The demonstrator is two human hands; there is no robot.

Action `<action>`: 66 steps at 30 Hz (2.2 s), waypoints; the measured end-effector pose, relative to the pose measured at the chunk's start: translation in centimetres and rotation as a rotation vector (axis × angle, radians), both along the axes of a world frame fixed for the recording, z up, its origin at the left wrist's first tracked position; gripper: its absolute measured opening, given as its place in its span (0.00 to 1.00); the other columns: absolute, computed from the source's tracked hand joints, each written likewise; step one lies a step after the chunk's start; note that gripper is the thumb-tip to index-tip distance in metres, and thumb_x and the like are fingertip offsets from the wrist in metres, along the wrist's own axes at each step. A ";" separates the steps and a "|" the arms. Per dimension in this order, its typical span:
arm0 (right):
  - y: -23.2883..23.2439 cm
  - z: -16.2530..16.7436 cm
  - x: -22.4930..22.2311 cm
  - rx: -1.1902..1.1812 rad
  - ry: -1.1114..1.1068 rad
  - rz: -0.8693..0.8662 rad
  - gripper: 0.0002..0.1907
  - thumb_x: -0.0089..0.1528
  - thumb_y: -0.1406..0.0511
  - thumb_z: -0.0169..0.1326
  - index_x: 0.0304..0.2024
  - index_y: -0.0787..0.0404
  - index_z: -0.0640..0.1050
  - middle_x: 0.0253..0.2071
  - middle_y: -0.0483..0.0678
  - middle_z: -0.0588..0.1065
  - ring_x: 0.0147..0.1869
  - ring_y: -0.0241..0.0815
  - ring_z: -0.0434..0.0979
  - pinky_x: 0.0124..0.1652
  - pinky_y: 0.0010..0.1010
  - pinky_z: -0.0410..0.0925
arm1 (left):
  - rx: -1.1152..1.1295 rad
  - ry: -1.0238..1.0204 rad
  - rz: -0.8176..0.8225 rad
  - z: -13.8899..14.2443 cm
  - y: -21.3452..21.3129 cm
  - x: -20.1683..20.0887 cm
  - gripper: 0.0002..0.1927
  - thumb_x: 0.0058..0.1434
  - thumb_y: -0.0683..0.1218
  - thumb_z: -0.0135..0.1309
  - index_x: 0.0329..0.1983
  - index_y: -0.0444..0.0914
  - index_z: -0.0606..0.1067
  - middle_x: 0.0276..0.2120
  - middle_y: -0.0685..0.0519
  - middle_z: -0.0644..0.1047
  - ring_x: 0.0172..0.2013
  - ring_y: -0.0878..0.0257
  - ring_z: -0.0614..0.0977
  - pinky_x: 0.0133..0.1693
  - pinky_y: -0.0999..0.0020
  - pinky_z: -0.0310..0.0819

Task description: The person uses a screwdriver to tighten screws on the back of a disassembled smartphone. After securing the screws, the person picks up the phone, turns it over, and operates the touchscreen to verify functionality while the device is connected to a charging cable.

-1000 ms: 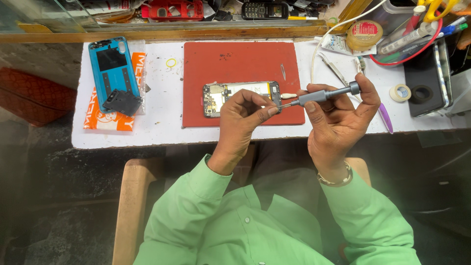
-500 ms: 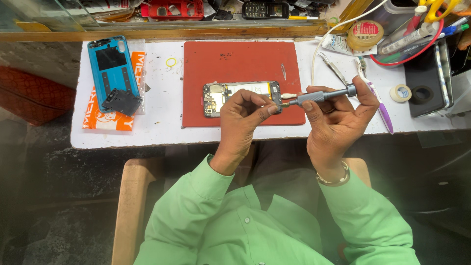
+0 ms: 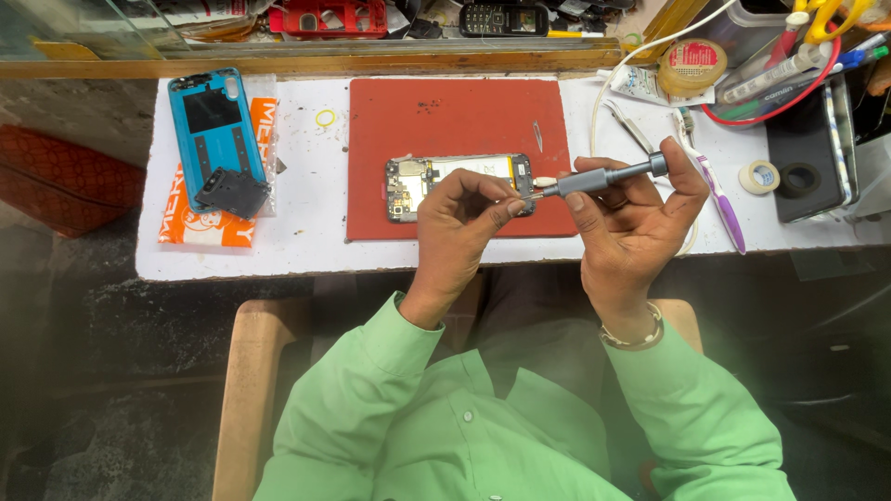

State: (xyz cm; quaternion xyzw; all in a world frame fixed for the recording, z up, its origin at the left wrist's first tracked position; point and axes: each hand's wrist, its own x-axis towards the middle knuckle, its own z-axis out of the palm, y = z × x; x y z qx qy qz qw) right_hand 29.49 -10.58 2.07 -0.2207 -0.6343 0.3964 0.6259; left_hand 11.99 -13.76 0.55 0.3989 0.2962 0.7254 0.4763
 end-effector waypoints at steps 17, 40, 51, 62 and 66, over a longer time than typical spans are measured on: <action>2.7 -0.1 0.2 0.271 -0.473 -0.070 0.36 0.68 0.80 0.60 0.71 0.62 0.56 0.55 0.60 0.76 0.56 0.44 0.82 0.57 0.32 0.78 | 0.063 0.543 0.456 -1.1 -0.6 -2.6 0.05 0.67 0.39 0.61 0.43 0.37 0.77 0.38 0.58 0.79 0.30 0.72 0.73 0.31 0.78 0.69; 4.0 3.0 -1.0 0.425 -0.728 -0.200 0.36 0.61 0.74 0.68 0.68 0.62 0.66 0.50 0.54 0.77 0.49 0.49 0.82 0.52 0.34 0.74 | 0.064 0.529 0.457 -1.2 -0.6 -2.3 0.05 0.67 0.38 0.61 0.43 0.36 0.76 0.37 0.57 0.78 0.29 0.73 0.71 0.30 0.78 0.67; 3.8 4.9 -1.7 0.506 -0.834 -0.262 0.35 0.55 0.72 0.68 0.64 0.63 0.70 0.48 0.57 0.73 0.52 0.56 0.75 0.54 0.44 0.69 | 0.053 0.492 0.462 -1.3 -0.7 -2.2 0.04 0.67 0.38 0.60 0.42 0.35 0.76 0.37 0.56 0.78 0.29 0.73 0.72 0.29 0.78 0.67; 4.1 4.4 -1.5 0.582 -0.804 -0.181 0.42 0.52 0.73 0.68 0.65 0.63 0.63 0.54 0.64 0.71 0.56 0.60 0.74 0.56 0.43 0.69 | 0.072 0.496 0.481 -1.0 -0.8 -2.2 0.04 0.67 0.37 0.60 0.42 0.35 0.76 0.37 0.56 0.78 0.30 0.73 0.74 0.31 0.77 0.69; 3.9 4.2 -1.8 0.409 -0.780 -0.128 0.38 0.60 0.75 0.67 0.69 0.60 0.64 0.50 0.54 0.75 0.51 0.49 0.81 0.53 0.36 0.74 | 0.034 0.472 0.483 -0.6 -0.8 -2.4 0.04 0.67 0.37 0.60 0.42 0.35 0.77 0.34 0.57 0.77 0.28 0.73 0.71 0.30 0.77 0.64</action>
